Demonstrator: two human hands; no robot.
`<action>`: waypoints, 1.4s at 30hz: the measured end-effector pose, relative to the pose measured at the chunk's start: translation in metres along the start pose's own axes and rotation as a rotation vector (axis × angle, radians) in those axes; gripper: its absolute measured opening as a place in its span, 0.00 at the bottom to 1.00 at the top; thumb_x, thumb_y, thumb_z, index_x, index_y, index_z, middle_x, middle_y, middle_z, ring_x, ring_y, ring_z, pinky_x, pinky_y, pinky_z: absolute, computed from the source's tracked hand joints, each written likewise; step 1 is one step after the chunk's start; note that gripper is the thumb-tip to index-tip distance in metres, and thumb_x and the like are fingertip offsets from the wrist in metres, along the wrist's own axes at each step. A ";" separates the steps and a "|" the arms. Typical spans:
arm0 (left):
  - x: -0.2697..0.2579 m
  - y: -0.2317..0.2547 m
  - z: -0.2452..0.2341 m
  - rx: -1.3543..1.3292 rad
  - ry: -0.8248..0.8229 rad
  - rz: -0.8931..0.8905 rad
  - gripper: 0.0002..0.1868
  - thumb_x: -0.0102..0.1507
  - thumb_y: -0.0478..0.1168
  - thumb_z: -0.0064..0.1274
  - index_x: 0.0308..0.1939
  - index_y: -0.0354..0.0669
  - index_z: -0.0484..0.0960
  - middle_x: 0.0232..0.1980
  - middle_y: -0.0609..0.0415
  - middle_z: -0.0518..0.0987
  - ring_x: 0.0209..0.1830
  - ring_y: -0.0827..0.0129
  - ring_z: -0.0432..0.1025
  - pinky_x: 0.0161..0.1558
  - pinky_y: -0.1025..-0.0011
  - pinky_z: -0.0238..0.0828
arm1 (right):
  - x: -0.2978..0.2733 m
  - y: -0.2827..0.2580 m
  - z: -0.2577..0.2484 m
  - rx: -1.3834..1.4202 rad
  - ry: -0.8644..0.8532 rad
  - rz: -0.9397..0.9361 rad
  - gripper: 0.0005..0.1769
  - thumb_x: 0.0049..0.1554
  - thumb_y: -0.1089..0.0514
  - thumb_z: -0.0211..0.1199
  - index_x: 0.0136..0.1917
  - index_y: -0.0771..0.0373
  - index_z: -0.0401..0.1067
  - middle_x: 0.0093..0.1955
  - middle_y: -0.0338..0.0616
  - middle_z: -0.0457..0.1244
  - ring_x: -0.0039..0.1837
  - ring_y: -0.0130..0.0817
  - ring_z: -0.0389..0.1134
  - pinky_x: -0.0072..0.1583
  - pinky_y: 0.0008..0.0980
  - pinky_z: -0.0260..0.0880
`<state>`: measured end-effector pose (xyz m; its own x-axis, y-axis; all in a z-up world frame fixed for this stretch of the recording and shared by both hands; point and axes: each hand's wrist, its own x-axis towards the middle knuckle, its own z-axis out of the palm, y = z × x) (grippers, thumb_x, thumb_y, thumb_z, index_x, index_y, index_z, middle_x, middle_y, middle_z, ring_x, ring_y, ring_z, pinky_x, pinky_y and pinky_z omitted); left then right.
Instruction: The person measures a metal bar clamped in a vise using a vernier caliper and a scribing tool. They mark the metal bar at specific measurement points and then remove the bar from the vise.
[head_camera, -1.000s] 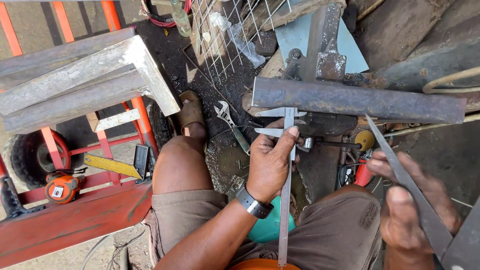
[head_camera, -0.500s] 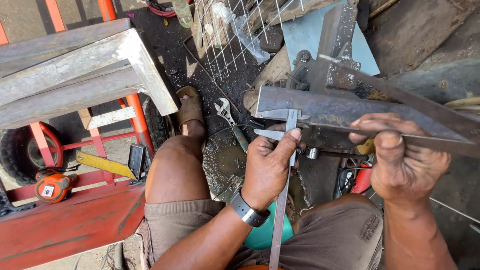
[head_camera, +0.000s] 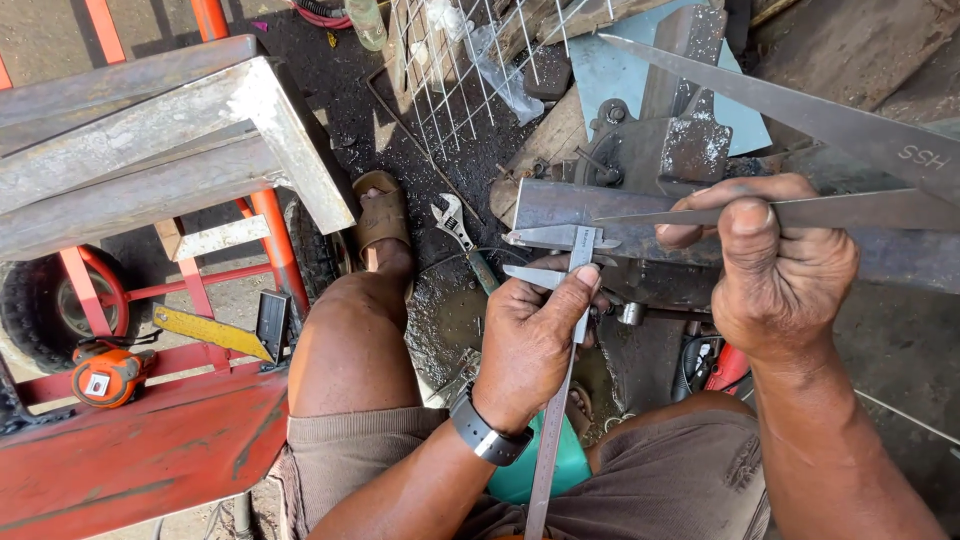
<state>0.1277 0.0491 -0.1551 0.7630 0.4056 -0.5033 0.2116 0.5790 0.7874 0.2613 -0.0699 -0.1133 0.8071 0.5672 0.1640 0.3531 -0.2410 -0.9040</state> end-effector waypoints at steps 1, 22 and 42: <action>0.000 -0.001 0.000 -0.002 0.010 0.009 0.19 0.68 0.48 0.54 0.26 0.42 0.84 0.18 0.58 0.75 0.16 0.74 0.66 0.23 0.71 0.60 | 0.001 0.001 0.000 0.006 -0.011 0.002 0.25 0.72 0.45 0.49 0.56 0.73 0.66 0.44 0.57 0.66 0.43 0.45 0.74 0.49 0.38 0.81; -0.001 0.003 0.005 -0.049 0.047 0.000 0.18 0.67 0.46 0.55 0.26 0.40 0.83 0.23 0.58 0.78 0.17 0.74 0.66 0.23 0.73 0.61 | 0.016 -0.008 -0.009 -0.105 -0.281 -0.089 0.13 0.70 0.57 0.52 0.59 0.71 0.68 0.56 0.58 0.67 0.51 0.48 0.77 0.55 0.43 0.85; -0.001 -0.004 0.006 -0.076 0.048 -0.013 0.19 0.67 0.46 0.56 0.24 0.40 0.83 0.21 0.59 0.77 0.18 0.74 0.68 0.24 0.72 0.64 | -0.008 0.011 -0.059 -0.161 -0.155 -0.145 0.17 0.76 0.61 0.44 0.59 0.83 0.61 0.52 0.73 0.65 0.61 0.63 0.74 0.66 0.54 0.81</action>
<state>0.1296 0.0422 -0.1555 0.7301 0.4300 -0.5311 0.1730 0.6356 0.7524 0.2859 -0.1233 -0.1012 0.6646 0.7160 0.2136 0.5408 -0.2637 -0.7988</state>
